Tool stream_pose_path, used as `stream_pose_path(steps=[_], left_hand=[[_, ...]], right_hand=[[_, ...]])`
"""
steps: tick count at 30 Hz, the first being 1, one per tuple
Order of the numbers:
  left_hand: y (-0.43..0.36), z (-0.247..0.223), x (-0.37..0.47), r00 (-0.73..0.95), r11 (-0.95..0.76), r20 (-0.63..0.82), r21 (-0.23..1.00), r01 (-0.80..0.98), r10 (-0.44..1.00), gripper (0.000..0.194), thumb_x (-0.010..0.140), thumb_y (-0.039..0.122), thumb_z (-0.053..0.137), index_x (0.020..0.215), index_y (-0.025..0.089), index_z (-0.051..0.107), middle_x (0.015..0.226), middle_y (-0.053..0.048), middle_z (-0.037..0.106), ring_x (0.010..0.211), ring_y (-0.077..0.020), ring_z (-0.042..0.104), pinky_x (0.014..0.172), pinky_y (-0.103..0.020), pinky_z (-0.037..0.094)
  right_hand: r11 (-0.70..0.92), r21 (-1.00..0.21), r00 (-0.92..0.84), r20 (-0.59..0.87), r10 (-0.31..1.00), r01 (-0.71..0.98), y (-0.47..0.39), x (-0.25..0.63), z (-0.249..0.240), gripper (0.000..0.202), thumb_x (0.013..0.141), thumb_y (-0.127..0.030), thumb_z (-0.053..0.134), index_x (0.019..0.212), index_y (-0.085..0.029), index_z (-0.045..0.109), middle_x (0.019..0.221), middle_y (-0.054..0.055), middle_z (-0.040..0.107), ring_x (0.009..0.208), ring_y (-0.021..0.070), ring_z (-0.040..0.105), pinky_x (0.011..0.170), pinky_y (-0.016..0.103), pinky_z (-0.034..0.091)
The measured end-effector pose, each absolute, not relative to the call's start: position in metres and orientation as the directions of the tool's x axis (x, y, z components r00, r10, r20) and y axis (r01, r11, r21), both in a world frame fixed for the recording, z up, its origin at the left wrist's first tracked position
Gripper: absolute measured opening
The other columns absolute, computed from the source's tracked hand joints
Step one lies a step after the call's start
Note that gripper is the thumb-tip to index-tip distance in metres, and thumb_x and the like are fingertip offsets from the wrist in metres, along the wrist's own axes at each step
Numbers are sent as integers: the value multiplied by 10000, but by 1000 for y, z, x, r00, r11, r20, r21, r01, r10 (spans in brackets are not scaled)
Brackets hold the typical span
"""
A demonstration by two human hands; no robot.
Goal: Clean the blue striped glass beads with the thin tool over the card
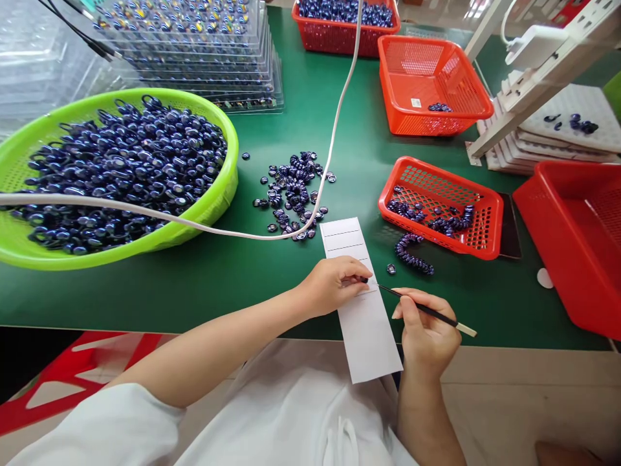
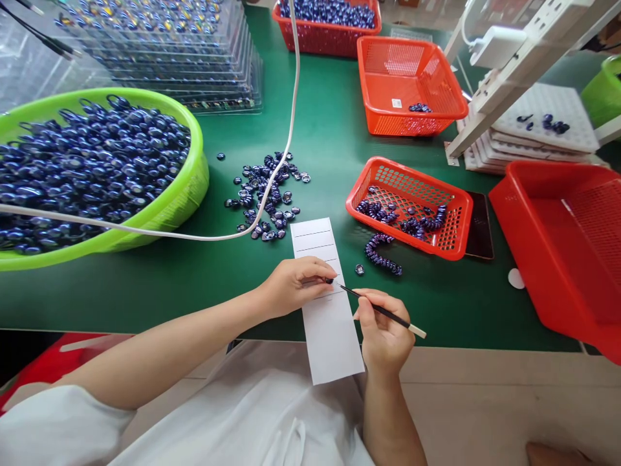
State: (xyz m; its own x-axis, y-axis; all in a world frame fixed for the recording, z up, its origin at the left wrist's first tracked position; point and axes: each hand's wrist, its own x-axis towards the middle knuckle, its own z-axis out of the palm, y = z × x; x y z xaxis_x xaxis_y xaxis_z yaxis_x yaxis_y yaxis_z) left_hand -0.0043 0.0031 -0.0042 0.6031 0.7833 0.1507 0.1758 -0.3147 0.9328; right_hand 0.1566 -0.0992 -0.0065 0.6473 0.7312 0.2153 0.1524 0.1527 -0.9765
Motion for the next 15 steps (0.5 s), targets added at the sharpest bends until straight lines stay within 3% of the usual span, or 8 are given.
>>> stream_pose_path(steps=[6,15], left_hand=[[-2,-9,-5,604,-330,117,909,254,789,471,844,125,640,1310,170,582,1056,-66,752,840,-148,722,836,-290,602],[-4,-12,-3,614,-454,188,835,311,766,490,852,118,624,1329,171,527,1058,-61,754,840,-150,728,838,-291,597]], right_hand=[[92,-959,601,241,762,267,-104,155,-8,102,831,-232,745,907,-185,694,917,62,755,639,147,687,532,280,575],[8,-934,590,233,773,358,-103,155,-8,132,830,-291,752,909,-189,721,904,63,767,703,180,724,596,301,599]])
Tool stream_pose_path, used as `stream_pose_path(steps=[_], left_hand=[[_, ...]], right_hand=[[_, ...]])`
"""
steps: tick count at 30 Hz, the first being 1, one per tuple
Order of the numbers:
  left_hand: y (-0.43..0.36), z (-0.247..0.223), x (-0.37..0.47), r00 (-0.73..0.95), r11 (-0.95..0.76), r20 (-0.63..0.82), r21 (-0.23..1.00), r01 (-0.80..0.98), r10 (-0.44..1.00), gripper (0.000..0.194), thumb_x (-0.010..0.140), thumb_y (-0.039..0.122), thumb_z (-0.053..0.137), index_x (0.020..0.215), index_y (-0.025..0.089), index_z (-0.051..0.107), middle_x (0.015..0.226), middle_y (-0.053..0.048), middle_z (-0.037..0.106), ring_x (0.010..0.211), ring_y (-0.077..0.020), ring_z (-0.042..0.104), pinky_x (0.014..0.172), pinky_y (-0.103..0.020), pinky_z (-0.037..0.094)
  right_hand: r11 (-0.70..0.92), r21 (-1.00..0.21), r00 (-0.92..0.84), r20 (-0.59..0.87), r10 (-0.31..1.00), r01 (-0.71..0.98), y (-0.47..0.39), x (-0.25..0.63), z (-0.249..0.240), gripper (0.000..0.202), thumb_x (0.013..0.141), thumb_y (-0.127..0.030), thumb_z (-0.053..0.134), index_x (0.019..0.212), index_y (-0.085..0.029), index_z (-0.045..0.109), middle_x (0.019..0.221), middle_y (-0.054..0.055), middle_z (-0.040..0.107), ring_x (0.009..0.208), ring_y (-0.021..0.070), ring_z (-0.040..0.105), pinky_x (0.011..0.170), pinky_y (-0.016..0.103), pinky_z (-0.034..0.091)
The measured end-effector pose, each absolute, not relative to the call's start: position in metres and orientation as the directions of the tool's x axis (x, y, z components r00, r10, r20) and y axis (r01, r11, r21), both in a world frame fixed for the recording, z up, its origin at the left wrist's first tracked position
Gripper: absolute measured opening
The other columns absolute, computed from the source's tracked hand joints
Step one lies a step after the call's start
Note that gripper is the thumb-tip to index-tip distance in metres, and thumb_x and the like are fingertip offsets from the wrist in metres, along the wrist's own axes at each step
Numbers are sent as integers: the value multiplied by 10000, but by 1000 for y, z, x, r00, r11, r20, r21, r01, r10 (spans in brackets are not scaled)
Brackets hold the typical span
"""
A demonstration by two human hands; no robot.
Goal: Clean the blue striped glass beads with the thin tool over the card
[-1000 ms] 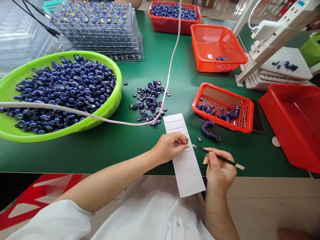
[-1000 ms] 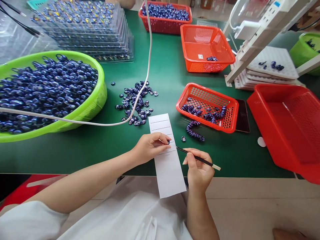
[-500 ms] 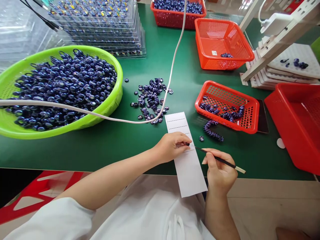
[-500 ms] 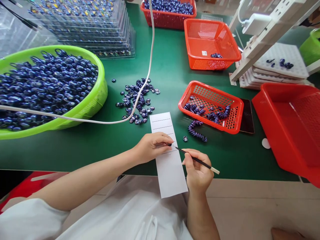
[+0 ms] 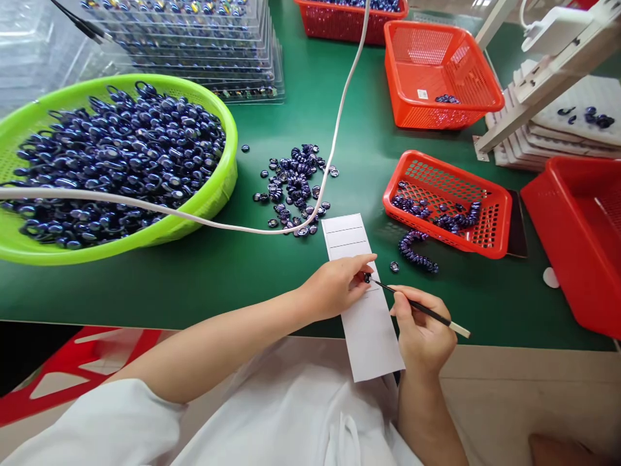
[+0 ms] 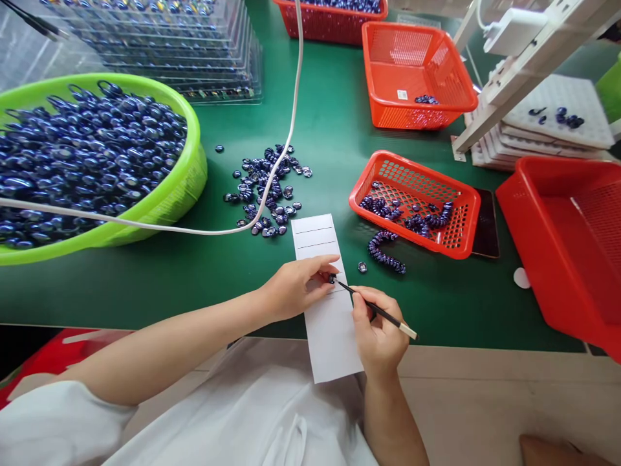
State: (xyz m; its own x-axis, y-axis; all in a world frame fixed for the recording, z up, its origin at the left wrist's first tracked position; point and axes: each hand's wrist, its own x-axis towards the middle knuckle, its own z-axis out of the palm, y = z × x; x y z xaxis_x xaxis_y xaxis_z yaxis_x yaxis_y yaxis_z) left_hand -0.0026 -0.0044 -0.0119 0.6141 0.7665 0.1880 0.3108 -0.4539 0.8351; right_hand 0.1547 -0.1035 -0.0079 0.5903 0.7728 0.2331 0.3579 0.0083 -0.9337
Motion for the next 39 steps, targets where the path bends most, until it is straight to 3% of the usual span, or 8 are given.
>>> stream_pose_path(steps=[25,32,36,39], left_hand=[[-4,-12,-3,628,-486,207,816,312,750,449,866,157,630,1307,185,547,1033,-57,754,852,-160,730,847,-303,595],[-4,-13,-3,605,-470,209,826,311,768,455,851,141,627,1299,177,555,1008,-56,755,809,-148,723,801,-282,600],[-2,-10,-3,588,-422,177,851,312,790,451,838,127,633,1284,145,568,1007,-66,756,790,-150,722,776,-277,602],[-2,-10,-3,577,-400,160,859,318,801,453,837,120,625,1285,152,570,1007,-61,755,792,-149,723,781,-279,601]], right_hand=[[11,-873,515,299,803,488,-104,158,-11,103,852,-252,726,945,-210,724,924,45,755,636,135,680,577,276,568],[250,-826,254,419,872,505,-104,165,-15,195,855,-130,680,998,-263,686,1008,48,752,885,198,728,653,324,604],[366,-747,90,491,867,555,-105,169,-15,349,839,-58,659,1076,-312,688,1122,43,727,951,200,719,760,369,610],[376,-729,64,497,866,572,-106,170,-14,380,842,-51,653,1092,-333,698,1181,42,706,937,192,715,752,360,607]])
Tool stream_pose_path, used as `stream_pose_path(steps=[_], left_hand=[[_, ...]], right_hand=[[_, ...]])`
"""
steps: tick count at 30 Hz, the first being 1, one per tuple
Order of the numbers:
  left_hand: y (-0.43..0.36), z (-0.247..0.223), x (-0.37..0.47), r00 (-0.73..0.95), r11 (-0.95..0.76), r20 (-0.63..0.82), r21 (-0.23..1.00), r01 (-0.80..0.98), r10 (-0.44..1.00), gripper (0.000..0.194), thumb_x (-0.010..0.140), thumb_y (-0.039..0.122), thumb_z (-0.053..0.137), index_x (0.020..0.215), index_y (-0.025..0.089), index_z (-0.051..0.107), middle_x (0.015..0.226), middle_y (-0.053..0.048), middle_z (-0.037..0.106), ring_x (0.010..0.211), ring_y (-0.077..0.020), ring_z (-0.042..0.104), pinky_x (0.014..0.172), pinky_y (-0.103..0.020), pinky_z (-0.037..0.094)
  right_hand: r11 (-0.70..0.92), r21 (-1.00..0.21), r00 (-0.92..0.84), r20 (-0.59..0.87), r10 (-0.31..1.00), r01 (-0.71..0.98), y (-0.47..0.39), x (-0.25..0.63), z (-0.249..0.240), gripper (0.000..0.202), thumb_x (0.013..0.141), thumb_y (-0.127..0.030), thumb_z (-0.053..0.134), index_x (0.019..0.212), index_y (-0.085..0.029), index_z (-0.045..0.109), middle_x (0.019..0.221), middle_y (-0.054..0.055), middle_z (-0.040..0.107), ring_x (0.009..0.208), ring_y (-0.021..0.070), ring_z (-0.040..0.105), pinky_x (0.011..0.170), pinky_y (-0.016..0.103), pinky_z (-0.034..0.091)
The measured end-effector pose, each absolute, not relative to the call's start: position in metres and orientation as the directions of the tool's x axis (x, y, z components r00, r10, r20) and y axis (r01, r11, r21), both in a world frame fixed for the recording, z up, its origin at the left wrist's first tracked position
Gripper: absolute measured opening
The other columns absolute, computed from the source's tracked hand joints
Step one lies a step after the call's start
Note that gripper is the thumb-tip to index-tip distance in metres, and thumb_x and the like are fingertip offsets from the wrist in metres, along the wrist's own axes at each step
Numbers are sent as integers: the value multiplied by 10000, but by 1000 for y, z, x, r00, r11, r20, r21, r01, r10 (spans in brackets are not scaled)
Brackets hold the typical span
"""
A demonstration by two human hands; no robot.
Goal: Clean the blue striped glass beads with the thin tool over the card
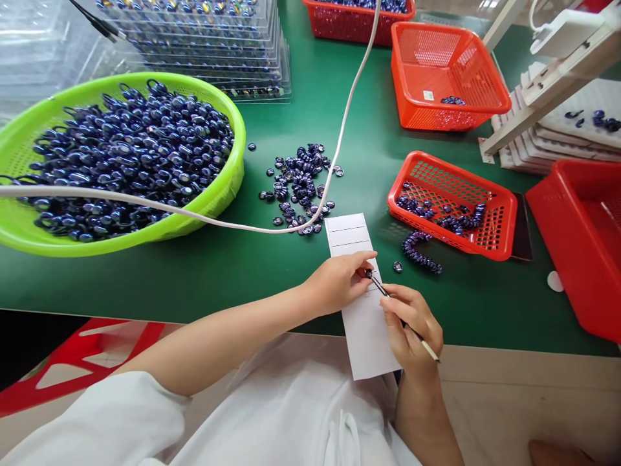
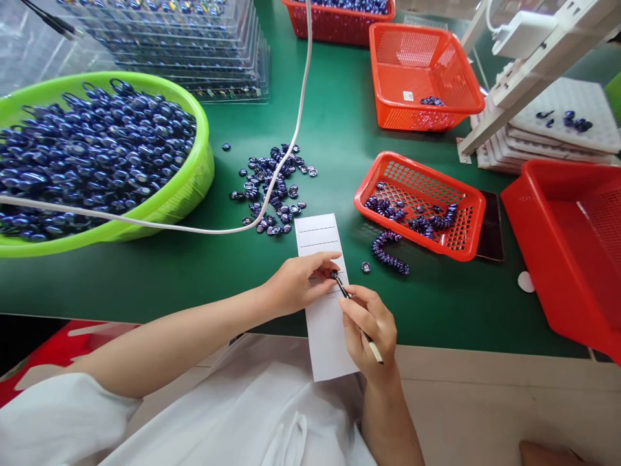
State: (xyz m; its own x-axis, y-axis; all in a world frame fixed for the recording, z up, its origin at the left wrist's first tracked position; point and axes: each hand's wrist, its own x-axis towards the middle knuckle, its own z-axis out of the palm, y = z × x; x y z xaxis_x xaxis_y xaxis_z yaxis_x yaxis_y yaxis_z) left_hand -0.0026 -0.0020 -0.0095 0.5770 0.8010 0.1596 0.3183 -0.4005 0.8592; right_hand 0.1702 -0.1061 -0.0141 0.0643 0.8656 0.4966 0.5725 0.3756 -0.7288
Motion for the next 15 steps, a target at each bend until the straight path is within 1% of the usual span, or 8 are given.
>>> stream_pose_path(steps=[2,6,8,10,15], left_hand=[[-2,-10,-2,578,-407,166,857,317,799,459,833,120,625,1288,150,570,1005,-63,755,792,-154,723,779,-282,601],[-2,-13,-3,582,-443,198,840,313,789,483,836,112,611,1312,159,550,1029,-61,754,801,-149,725,788,-274,600],[-2,-14,-3,586,-474,223,821,317,779,488,842,110,599,1323,169,536,1035,-57,755,813,-145,726,796,-270,599],[-3,-15,-4,590,-509,256,801,313,766,486,849,111,590,1327,165,526,1033,-58,756,822,-148,728,800,-275,600],[-4,-17,-4,594,-551,292,774,314,749,485,856,112,587,1332,171,513,1035,-54,754,824,-149,727,801,-288,603]], right_hand=[[333,-757,130,478,868,562,-106,169,-13,343,855,-65,650,1064,-330,710,1185,41,703,878,176,713,703,338,603],[255,-857,303,414,858,448,-105,165,-10,268,877,-99,652,1051,-294,713,1133,42,718,726,143,700,633,321,600],[216,-875,328,376,867,432,-105,163,-9,257,874,-119,671,1074,-275,711,1085,41,736,672,131,695,624,308,600],[176,-875,335,349,875,452,-105,163,-8,233,872,-137,686,1069,-257,717,1035,36,750,649,126,698,634,296,597],[116,-855,344,322,882,505,-105,163,-9,164,888,-167,676,1033,-233,716,1015,35,754,631,116,692,647,279,583]])
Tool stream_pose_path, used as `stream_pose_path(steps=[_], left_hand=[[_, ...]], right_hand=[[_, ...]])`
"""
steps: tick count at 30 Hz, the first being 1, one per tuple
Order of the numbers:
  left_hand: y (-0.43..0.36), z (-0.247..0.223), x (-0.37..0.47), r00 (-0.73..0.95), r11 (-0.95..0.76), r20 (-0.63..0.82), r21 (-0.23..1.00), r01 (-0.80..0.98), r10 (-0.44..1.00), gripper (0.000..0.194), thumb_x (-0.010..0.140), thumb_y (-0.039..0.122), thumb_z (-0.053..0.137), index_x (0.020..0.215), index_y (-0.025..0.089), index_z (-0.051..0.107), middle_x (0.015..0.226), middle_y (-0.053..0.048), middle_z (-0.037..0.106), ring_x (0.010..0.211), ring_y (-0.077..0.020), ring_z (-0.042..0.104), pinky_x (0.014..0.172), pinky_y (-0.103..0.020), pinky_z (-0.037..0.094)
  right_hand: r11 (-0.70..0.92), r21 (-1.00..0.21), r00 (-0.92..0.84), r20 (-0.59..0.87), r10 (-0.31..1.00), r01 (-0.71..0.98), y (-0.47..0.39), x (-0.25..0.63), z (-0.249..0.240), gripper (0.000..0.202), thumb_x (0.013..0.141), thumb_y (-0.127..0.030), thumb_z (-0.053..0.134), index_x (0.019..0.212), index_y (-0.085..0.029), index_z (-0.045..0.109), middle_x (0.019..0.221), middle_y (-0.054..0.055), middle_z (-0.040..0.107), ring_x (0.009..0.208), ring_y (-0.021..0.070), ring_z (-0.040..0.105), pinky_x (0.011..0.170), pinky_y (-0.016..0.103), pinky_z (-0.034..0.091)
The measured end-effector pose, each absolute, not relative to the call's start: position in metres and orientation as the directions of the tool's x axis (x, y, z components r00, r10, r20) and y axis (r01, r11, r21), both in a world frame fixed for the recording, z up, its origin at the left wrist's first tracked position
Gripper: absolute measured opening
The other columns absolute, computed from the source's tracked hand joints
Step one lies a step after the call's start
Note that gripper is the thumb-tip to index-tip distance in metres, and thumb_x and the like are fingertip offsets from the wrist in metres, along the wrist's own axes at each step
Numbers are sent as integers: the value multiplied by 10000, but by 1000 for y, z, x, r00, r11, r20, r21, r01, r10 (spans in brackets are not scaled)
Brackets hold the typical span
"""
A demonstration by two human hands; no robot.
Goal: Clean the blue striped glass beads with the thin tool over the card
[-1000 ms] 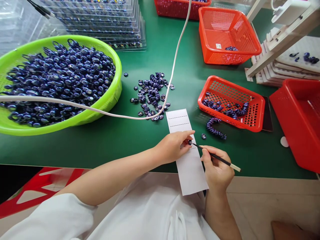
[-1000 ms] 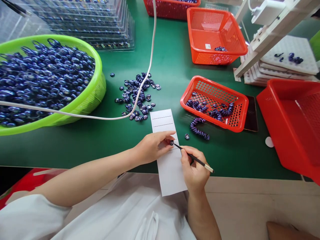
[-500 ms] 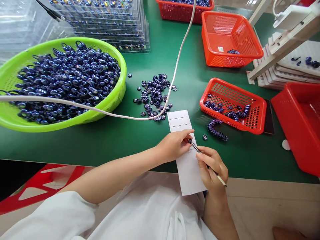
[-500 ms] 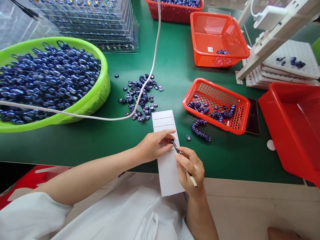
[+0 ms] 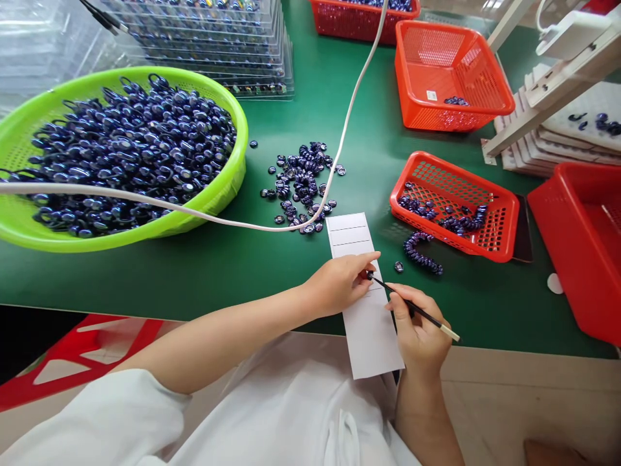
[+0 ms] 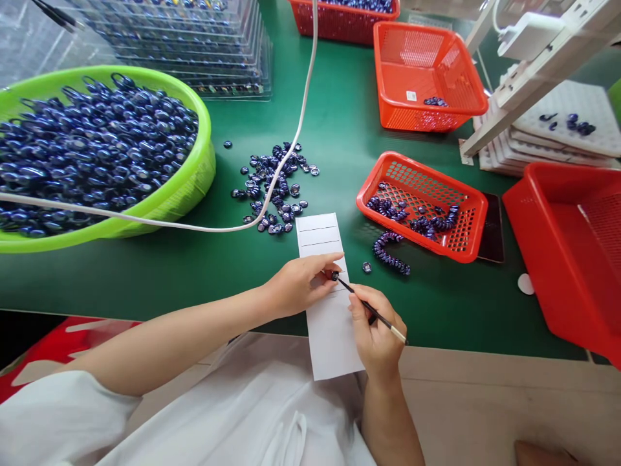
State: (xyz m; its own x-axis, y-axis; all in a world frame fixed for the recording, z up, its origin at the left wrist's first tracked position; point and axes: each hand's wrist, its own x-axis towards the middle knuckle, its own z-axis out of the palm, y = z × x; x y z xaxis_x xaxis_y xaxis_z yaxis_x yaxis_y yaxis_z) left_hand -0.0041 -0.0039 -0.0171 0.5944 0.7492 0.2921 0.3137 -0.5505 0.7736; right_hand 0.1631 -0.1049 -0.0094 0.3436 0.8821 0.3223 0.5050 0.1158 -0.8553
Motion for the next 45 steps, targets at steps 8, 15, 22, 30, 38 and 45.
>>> stream_pose_path(steps=[8,15,22,30,38,45], left_hand=[[-6,-17,-3,607,-537,254,771,343,753,489,850,135,622,1325,180,515,1015,-46,751,827,-157,724,800,-301,603],[-5,-17,-2,609,-526,245,780,339,755,484,843,121,617,1317,160,523,1007,-53,752,818,-159,722,785,-297,601],[-6,-20,-3,613,-532,258,784,319,747,488,856,125,599,1335,172,518,1048,-58,749,856,-156,727,818,-301,604],[5,-4,-16,539,-592,345,703,395,769,431,882,128,567,1312,161,560,1031,-72,743,824,-154,707,812,-309,605],[36,18,-44,417,-548,422,262,794,805,359,853,50,489,1151,99,682,1311,-213,590,1316,-404,458,1046,-659,433],[22,13,29,816,-858,332,381,343,473,301,949,87,479,1183,137,662,1110,-129,678,946,-213,605,814,-358,563]], right_hand=[[58,-833,372,307,876,550,-105,164,-13,109,879,-204,686,984,-220,708,979,36,749,616,109,648,587,259,548],[56,-870,408,286,867,490,-106,163,-14,105,867,-205,696,971,-216,708,968,39,742,629,112,641,589,259,549],[14,-894,468,248,848,448,-105,160,-10,103,879,-254,697,972,-219,725,947,30,748,589,104,662,578,249,558],[143,-938,542,302,784,317,-106,156,-15,126,870,-208,706,995,-219,704,1039,50,749,588,110,674,586,288,589],[233,-973,800,136,584,-4,-99,157,-8,110,847,-242,734,909,-185,662,914,33,735,524,94,646,539,270,544],[310,-951,840,160,518,-9,-96,160,-5,133,842,-264,727,887,-188,628,862,6,718,492,85,614,505,248,504]])
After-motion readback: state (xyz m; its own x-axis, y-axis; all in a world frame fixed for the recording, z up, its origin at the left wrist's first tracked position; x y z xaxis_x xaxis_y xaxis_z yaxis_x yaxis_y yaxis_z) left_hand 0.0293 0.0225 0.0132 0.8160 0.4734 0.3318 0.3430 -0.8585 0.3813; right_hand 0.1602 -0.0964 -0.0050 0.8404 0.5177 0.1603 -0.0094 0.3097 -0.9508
